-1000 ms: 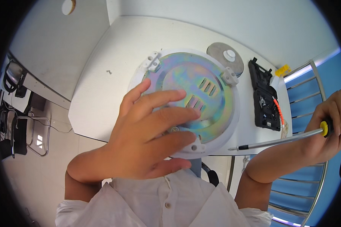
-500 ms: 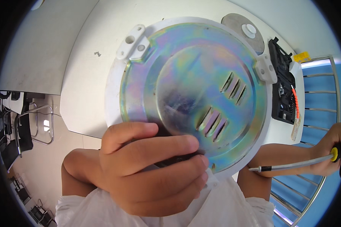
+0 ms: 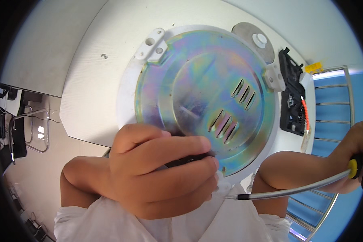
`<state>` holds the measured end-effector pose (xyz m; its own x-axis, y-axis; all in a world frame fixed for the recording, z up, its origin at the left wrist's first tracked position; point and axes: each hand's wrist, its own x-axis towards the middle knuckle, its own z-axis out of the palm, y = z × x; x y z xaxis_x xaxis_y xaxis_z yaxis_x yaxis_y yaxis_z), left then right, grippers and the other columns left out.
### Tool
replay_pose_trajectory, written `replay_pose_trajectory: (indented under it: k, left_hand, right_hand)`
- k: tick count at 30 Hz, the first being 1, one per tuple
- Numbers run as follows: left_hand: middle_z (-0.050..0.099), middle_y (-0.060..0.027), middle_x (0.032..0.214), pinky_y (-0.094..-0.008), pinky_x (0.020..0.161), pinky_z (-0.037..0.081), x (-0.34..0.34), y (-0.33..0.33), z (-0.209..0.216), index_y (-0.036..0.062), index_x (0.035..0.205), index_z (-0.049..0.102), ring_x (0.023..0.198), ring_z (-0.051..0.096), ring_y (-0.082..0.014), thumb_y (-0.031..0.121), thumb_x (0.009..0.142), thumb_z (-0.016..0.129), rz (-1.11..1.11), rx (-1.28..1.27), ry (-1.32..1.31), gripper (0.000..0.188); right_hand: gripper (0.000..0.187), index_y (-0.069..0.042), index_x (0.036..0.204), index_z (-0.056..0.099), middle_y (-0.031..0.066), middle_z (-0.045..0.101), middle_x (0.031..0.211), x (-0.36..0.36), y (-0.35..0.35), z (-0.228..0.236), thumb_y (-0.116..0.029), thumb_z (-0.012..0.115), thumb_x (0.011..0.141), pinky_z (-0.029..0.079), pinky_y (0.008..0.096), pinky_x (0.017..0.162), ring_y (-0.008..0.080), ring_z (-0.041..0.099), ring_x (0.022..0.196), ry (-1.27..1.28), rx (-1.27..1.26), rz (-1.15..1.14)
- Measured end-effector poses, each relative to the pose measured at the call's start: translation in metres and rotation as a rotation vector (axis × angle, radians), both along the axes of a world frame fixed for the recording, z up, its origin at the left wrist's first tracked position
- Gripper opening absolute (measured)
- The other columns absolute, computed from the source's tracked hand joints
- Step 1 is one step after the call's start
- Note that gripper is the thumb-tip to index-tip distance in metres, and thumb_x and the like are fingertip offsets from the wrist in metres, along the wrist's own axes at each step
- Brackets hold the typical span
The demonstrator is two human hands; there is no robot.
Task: The person uses a screwdriver to tighten screws on the internal components of a white circular device. They then place a circular metal cover over the opening and secure it with screws.
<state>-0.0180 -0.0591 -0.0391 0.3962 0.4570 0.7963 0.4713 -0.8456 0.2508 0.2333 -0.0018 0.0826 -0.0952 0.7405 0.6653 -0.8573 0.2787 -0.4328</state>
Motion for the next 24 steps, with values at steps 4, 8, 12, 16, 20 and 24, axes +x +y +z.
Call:
replay_pose_trajectory:
  k: [4,8,12,16,20,24]
  left_hand:
    - [0.066,0.0044,0.091,-0.0308,0.072,0.037,0.003,0.000,-0.004,0.0179,0.080,0.067,0.087,0.062,-0.0174,0.025,0.075,0.067,0.009,0.024,-0.075,0.008]
    - [0.066,0.0046,0.088,-0.0304,0.071,0.037,0.005,-0.001,-0.004,0.0166,0.079,0.066,0.086,0.063,-0.0165,0.023,0.074,0.067,0.011,0.023,-0.132,0.008]
    - [0.065,0.0049,0.086,-0.0296,0.070,0.037,0.006,-0.002,-0.006,0.0160,0.078,0.066,0.084,0.063,-0.0160,0.021,0.072,0.068,0.019,0.022,-0.176,0.009]
    - [0.065,0.0048,0.086,-0.0292,0.070,0.037,0.005,-0.003,-0.007,0.0146,0.080,0.065,0.084,0.063,-0.0163,0.020,0.069,0.069,0.006,0.010,-0.203,0.013]
    - [0.064,0.0038,0.087,-0.0291,0.071,0.038,0.004,-0.004,-0.007,0.0129,0.082,0.065,0.086,0.063,-0.0169,0.021,0.069,0.069,-0.017,-0.021,-0.229,0.015]
    - [0.064,0.0032,0.088,-0.0294,0.071,0.038,0.004,-0.006,-0.008,0.0125,0.082,0.065,0.087,0.063,-0.0171,0.022,0.071,0.069,-0.024,-0.033,-0.234,0.016]
  right_hand:
    - [0.017,-0.005,0.089,0.051,0.0035,0.050,0.064,-0.009,-0.006,0.011,-0.021,0.056,0.090,0.045,0.0214,0.037,0.0104,0.048,0.042,-0.229,0.055,0.077]
    - [0.017,-0.004,0.090,0.051,0.0040,0.050,0.063,-0.020,-0.012,0.027,-0.020,0.056,0.090,0.044,0.0215,0.036,0.0105,0.048,0.041,-0.383,0.100,0.128]
    - [0.016,-0.004,0.092,0.051,0.0044,0.050,0.063,-0.030,-0.015,0.035,-0.020,0.056,0.091,0.043,0.0216,0.034,0.0106,0.047,0.041,-0.479,0.123,0.163]
    - [0.016,-0.004,0.093,0.050,0.0049,0.050,0.063,-0.040,-0.021,0.042,-0.019,0.056,0.091,0.042,0.0217,0.033,0.0108,0.047,0.040,-0.543,0.138,0.202]
    - [0.016,-0.003,0.095,0.050,0.0054,0.050,0.062,-0.046,-0.026,0.051,-0.018,0.056,0.092,0.042,0.0218,0.032,0.0109,0.046,0.040,-0.612,0.138,0.252]
    - [0.017,-0.003,0.098,0.050,0.0062,0.050,0.062,-0.061,-0.034,0.054,-0.017,0.056,0.092,0.041,0.0222,0.031,0.0110,0.046,0.040,-0.618,0.144,0.202]
